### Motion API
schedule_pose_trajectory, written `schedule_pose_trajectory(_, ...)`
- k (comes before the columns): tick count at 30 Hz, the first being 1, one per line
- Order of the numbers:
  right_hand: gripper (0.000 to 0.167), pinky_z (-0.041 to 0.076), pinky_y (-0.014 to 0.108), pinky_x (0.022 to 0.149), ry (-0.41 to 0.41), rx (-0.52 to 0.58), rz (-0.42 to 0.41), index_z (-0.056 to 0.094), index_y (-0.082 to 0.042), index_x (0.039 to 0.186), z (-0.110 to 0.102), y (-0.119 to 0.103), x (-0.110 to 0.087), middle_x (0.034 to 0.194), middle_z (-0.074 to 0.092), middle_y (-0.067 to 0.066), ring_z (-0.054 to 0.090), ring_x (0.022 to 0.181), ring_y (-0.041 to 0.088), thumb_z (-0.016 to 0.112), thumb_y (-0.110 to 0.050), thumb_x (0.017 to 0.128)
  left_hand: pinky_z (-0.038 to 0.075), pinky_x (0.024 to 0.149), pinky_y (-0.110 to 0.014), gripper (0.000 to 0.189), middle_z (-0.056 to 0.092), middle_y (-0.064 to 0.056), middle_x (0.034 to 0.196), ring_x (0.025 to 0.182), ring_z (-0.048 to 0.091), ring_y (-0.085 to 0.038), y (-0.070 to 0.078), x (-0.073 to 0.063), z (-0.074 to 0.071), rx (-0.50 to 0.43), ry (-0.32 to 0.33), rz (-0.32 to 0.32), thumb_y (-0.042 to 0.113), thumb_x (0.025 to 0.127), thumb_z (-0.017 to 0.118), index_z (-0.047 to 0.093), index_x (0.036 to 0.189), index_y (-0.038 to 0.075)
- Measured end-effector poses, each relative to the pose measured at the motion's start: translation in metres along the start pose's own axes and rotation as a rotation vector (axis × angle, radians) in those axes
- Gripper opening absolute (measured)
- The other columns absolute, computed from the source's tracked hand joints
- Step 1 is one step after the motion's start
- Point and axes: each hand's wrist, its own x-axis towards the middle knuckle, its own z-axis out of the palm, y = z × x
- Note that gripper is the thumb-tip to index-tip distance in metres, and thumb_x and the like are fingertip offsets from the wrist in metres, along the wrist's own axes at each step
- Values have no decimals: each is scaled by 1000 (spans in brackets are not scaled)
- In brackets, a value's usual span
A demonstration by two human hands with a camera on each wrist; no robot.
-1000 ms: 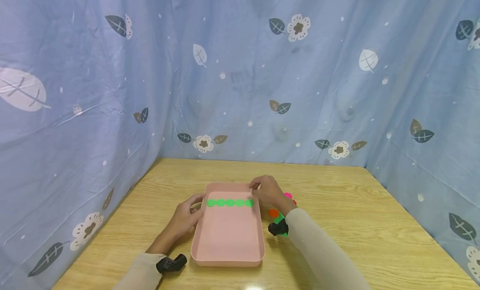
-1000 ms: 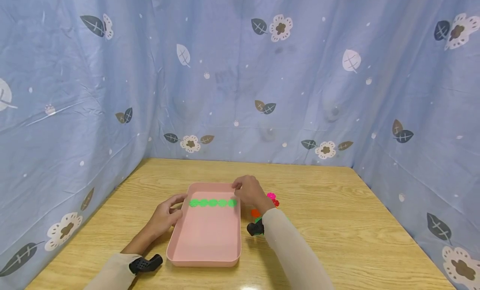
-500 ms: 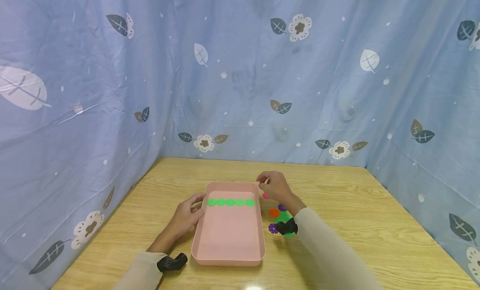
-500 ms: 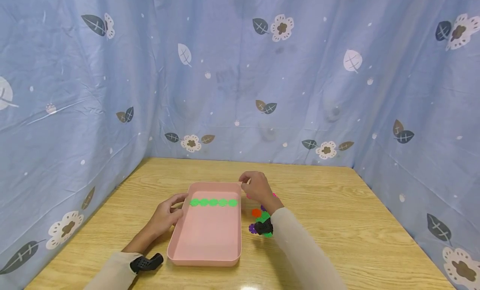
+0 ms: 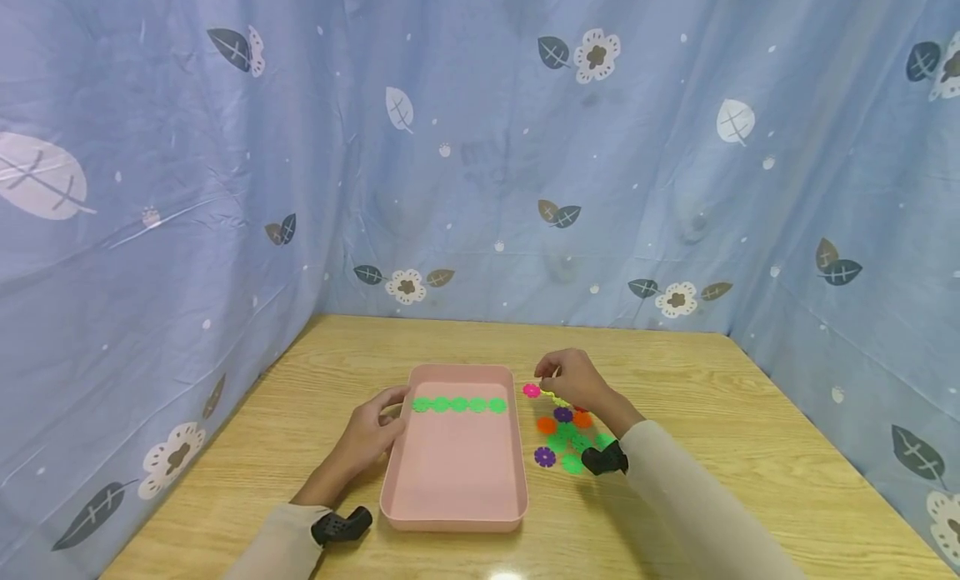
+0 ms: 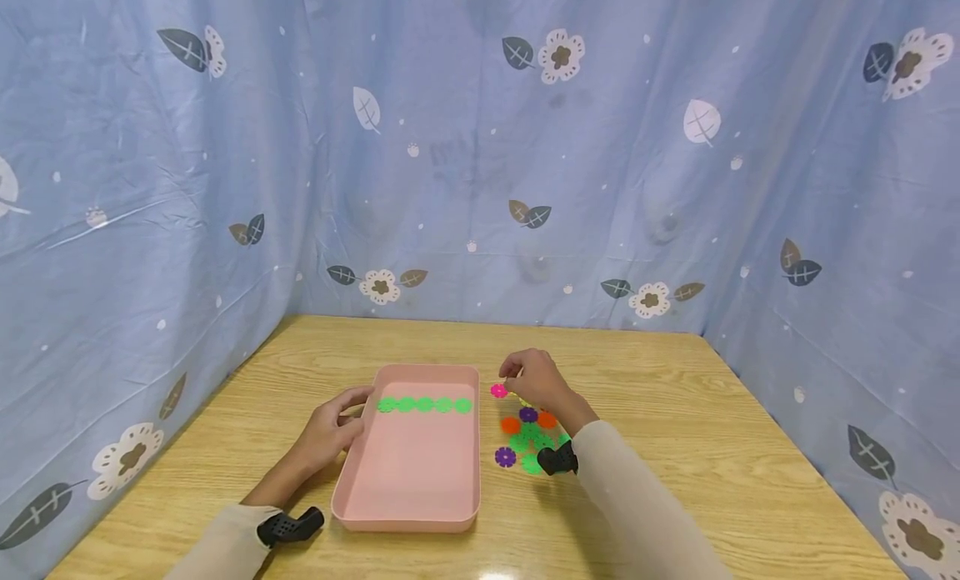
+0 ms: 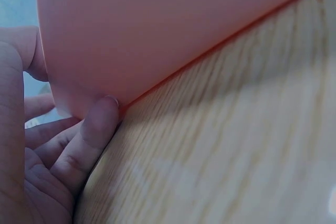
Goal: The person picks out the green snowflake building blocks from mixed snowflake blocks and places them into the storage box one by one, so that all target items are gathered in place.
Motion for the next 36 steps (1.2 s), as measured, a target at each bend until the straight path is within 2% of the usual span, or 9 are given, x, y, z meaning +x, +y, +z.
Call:
schedule_pose_trajectory(5, 17, 55, 34, 64, -96, 38, -11, 74, 2, 103, -7, -1, -3, 87, 68, 4, 66, 68, 27, 68, -3, 88, 53, 54, -29, 58, 51, -21, 148, 90, 72, -24, -3, 1, -1, 12, -2, 5, 7, 92, 56, 47, 150, 7)
schedule_pose_trajectory(10, 17, 54, 33, 64, -181, 3, -56, 75, 1, 103, -15, -5, -11, 87, 70, 4, 61, 67, 19, 70, -1, 87, 51, 51, -28, 59, 51, -21, 148, 84, 70, -22, -3, 2, -1, 10, -6, 4, 6, 92, 55, 46, 150, 8)
schedule_pose_trajectory(17, 15, 53, 28, 63, -302, -56, -122, 77, 0, 100, -17, -1, -27, 82, 68, 2, 60, 66, 15, 73, 2, 85, 52, 53, -29, 60, 49, -23, 148, 90, 71, -26, 0, 4, -1, -12, -5, 5, 5, 91, 55, 46, 150, 6)
schedule_pose_trajectory(21, 14, 54, 27, 66, -335, -101, -176, 78, -2, 98, -18, 0, -33, 82, 70, 1, 60, 71, 13, 74, 2, 85, 48, 50, -28, 59, 50, -23, 148, 89, 70, -26, -1, 2, -1, -10, -5, 13, 5, 91, 55, 47, 150, 7)
schedule_pose_trajectory(25, 14, 54, 27, 70, -348, -109, -215, 78, -3, 96, -16, 1, -36, 85, 71, 3, 60, 76, 13, 74, 4, 84, 50, 53, -28, 59, 50, -22, 148, 94, 71, -27, -1, 0, -1, -4, -2, 13, 5, 91, 55, 48, 149, 8)
schedule_pose_trajectory(27, 15, 54, 27, 69, -366, -91, -218, 78, -3, 96, -13, 2, -38, 86, 71, 3, 60, 76, 12, 76, 4, 83, 51, 55, -28, 59, 50, -23, 148, 97, 71, -28, -1, 0, -1, -6, -1, 13, 5, 91, 56, 48, 149, 8)
schedule_pose_trajectory(31, 17, 53, 27, 66, -417, -36, -164, 78, -6, 93, -6, 3, -42, 85, 71, 2, 59, 75, 13, 81, 3, 78, 50, 51, -28, 59, 49, -24, 149, 95, 71, -28, -1, 0, -2, -20, -8, 13, 5, 91, 55, 47, 150, 7)
schedule_pose_trajectory(36, 19, 52, 28, 65, -420, -31, -111, 77, -8, 91, 1, 3, -45, 83, 68, -1, 57, 75, 15, 84, 1, 76, 48, 49, -27, 60, 48, -25, 149, 92, 71, -27, -1, 2, -2, -34, -18, 18, 4, 92, 55, 45, 151, 5)
